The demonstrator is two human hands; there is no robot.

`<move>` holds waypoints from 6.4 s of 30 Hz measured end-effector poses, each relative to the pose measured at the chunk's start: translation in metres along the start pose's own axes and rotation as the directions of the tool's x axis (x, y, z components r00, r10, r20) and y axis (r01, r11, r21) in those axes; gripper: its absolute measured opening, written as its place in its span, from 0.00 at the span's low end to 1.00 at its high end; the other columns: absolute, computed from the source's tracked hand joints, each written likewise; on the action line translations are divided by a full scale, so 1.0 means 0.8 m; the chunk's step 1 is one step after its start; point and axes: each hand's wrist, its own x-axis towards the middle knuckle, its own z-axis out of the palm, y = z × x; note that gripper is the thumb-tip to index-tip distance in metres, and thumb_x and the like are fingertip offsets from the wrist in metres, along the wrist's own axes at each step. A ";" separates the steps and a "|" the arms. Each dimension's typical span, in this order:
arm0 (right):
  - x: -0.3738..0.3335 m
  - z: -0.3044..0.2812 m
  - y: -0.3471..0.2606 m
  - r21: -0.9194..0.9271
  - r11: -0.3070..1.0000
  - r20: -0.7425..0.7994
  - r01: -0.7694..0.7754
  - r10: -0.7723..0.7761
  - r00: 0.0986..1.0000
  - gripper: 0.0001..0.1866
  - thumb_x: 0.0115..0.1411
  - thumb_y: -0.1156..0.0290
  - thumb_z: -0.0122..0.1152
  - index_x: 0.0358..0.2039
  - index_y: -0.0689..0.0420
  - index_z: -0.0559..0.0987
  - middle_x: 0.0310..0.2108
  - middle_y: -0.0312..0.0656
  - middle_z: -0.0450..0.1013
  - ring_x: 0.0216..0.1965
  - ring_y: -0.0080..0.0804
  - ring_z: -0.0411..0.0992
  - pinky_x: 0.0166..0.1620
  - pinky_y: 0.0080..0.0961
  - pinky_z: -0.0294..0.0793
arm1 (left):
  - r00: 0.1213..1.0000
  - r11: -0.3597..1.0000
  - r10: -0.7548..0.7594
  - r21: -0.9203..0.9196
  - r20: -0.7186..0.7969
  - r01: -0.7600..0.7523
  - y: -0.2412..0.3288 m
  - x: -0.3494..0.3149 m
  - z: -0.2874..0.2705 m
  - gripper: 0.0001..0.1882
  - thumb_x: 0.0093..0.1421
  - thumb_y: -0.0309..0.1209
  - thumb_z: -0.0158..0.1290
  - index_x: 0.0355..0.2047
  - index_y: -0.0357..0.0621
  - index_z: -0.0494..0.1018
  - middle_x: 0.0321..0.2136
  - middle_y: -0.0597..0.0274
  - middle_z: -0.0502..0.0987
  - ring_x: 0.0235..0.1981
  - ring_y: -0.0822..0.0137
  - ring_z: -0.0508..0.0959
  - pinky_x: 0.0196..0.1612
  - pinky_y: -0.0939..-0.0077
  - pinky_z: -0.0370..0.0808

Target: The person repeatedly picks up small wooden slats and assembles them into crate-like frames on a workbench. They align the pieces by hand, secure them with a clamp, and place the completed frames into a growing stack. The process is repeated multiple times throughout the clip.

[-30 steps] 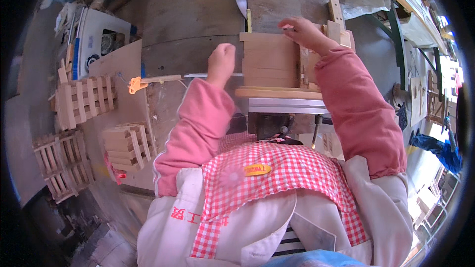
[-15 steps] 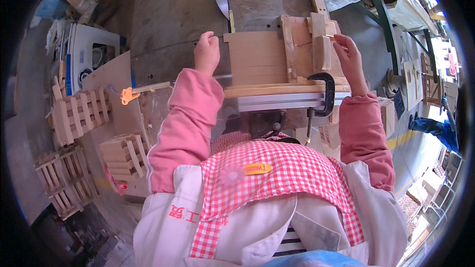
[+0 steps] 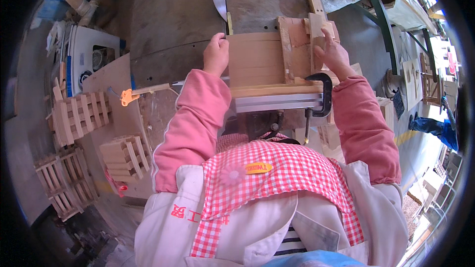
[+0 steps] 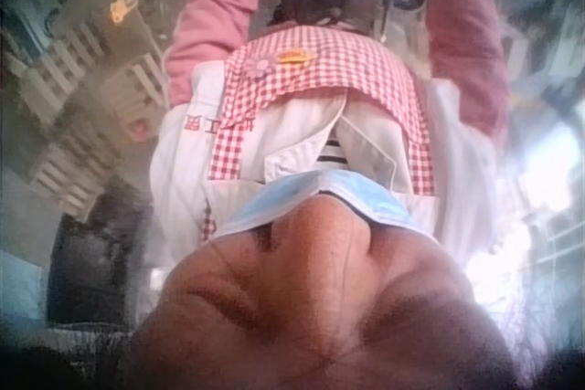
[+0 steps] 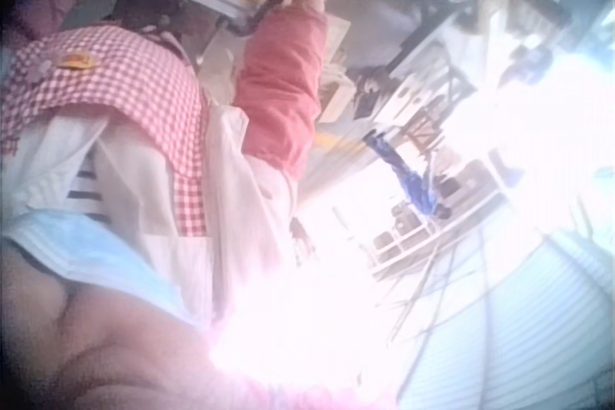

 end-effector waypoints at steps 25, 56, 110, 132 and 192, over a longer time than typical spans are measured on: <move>-0.002 0.019 -0.212 0.104 0.961 0.081 0.255 -0.263 0.961 0.22 0.62 0.53 0.46 0.47 0.56 0.70 0.35 0.58 0.77 0.40 0.54 0.76 0.44 0.47 0.73 | 0.996 0.998 0.070 0.014 -0.052 -0.069 0.013 -0.011 -0.010 0.20 0.62 0.36 0.43 0.50 0.41 0.72 0.41 0.42 0.78 0.44 0.44 0.77 0.48 0.58 0.72; 0.033 0.043 -0.202 0.294 0.916 0.513 0.274 -0.393 0.763 0.24 0.65 0.49 0.52 0.45 0.58 0.78 0.30 0.48 0.77 0.26 0.36 0.76 0.33 0.33 0.76 | 0.983 0.998 -0.058 0.014 0.173 0.057 -0.006 0.011 -0.014 0.23 0.65 0.38 0.43 0.53 0.34 0.69 0.45 0.50 0.78 0.37 0.63 0.80 0.43 0.72 0.76; -0.022 0.065 -0.226 0.010 0.946 0.352 0.323 -0.306 0.885 0.25 0.59 0.55 0.54 0.48 0.61 0.63 0.36 0.61 0.76 0.41 0.58 0.76 0.45 0.47 0.74 | 0.881 0.777 -0.299 -0.442 0.368 0.448 -0.030 -0.125 -0.040 0.20 0.67 0.40 0.44 0.47 0.34 0.71 0.40 0.51 0.78 0.40 0.63 0.79 0.44 0.69 0.74; -0.028 0.071 -0.226 0.019 0.948 0.299 0.318 -0.309 0.903 0.27 0.57 0.53 0.56 0.46 0.61 0.63 0.32 0.60 0.77 0.37 0.58 0.77 0.41 0.48 0.74 | 0.984 0.861 0.137 0.477 0.118 -0.177 0.013 -0.131 -0.040 0.13 0.52 0.39 0.59 0.34 0.46 0.77 0.30 0.57 0.77 0.38 0.56 0.76 0.45 0.58 0.69; 0.082 0.054 -0.244 -0.014 0.954 0.276 0.298 -0.283 0.919 0.30 0.55 0.52 0.58 0.48 0.61 0.64 0.36 0.60 0.77 0.41 0.56 0.77 0.45 0.45 0.75 | 0.654 0.501 0.602 0.421 0.458 -0.756 0.059 -0.098 0.024 0.44 0.41 0.46 0.68 0.57 0.46 0.65 0.54 0.62 0.66 0.58 0.63 0.62 0.62 0.60 0.55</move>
